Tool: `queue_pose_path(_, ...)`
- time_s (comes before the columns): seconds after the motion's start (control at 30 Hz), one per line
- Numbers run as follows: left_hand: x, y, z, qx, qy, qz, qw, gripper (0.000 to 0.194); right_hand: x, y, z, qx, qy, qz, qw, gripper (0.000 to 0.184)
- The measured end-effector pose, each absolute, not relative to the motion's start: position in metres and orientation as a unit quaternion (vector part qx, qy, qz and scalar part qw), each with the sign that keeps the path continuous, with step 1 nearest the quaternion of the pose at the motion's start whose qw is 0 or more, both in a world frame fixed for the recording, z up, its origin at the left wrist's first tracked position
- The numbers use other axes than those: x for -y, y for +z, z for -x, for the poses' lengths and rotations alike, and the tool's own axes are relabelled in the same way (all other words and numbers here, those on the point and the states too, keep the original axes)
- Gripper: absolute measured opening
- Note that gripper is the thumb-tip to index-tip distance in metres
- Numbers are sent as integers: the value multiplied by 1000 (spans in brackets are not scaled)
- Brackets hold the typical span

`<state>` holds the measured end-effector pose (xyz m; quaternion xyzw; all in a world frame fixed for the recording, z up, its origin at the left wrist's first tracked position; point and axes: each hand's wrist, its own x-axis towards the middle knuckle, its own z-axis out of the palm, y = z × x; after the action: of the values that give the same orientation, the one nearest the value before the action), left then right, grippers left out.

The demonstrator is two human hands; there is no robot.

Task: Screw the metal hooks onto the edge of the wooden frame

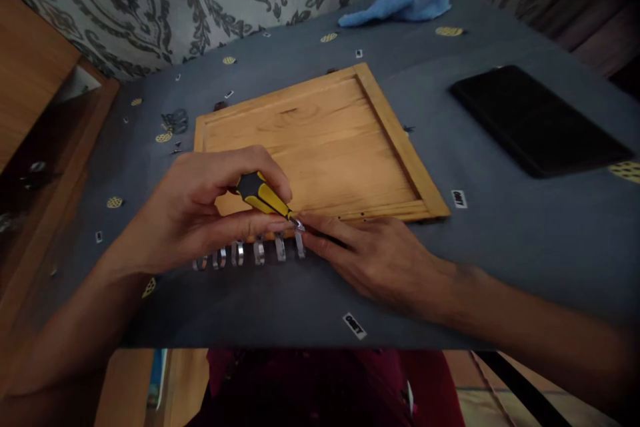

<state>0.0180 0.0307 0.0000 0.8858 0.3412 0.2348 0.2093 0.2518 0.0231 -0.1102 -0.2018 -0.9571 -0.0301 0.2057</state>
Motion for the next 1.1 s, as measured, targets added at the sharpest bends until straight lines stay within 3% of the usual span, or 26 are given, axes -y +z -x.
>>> queue_pose_path(0.33, -17, -2, -33, -403, 266, -867, 124, 17, -24, -112, -251, 957, -32, 196, 213, 37)
queue_pose_path(0.6, -13, -7, -34, -442, 303, -827, 170, 16, -24, -109, -251, 959, -26, 197, 202, 37)
queue_pose_path(1.1, -20, 3, -32, -387, 203, -892, 116, 16, -25, -109, -252, 960, -17, 196, 199, 41)
